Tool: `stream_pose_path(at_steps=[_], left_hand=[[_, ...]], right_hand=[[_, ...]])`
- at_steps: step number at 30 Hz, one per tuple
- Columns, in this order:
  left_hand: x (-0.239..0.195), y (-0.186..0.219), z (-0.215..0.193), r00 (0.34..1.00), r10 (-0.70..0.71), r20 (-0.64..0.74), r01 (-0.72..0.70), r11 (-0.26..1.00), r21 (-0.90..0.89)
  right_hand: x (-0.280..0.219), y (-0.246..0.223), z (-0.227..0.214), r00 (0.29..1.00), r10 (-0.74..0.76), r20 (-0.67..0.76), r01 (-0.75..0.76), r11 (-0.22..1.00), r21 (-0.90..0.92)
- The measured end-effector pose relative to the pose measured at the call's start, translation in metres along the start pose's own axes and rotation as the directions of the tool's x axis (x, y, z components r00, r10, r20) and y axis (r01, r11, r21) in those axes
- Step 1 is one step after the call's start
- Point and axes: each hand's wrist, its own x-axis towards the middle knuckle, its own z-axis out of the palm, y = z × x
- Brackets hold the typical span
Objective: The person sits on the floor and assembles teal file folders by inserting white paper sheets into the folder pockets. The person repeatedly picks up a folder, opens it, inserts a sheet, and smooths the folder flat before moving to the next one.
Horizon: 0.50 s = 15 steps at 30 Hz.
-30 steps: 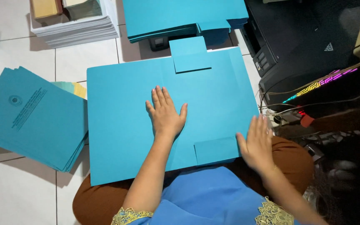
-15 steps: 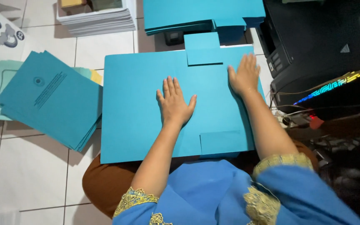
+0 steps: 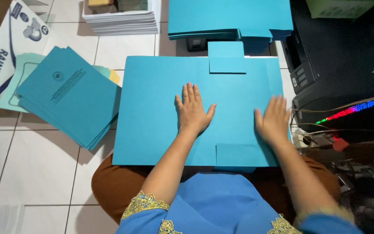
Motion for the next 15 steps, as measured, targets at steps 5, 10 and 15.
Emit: stream_pose_path(at_steps=[5,10,15], left_hand=[[0.000,0.001,-0.001,1.000,-0.001,-0.026,0.001,1.000,0.007],[0.000,0.001,0.000,1.000,-0.005,0.002,0.005,1.000,0.018],[0.000,0.000,0.001,1.000,-0.001,-0.008,0.001,1.000,0.001]], right_hand=[[0.148,0.005,0.037,0.998,0.056,-0.015,-0.056,0.998,0.020],[0.159,-0.001,0.032,0.989,0.132,0.066,-0.133,0.991,0.010],[0.029,-0.005,-0.006,0.998,0.060,0.016,-0.061,0.995,0.077]])
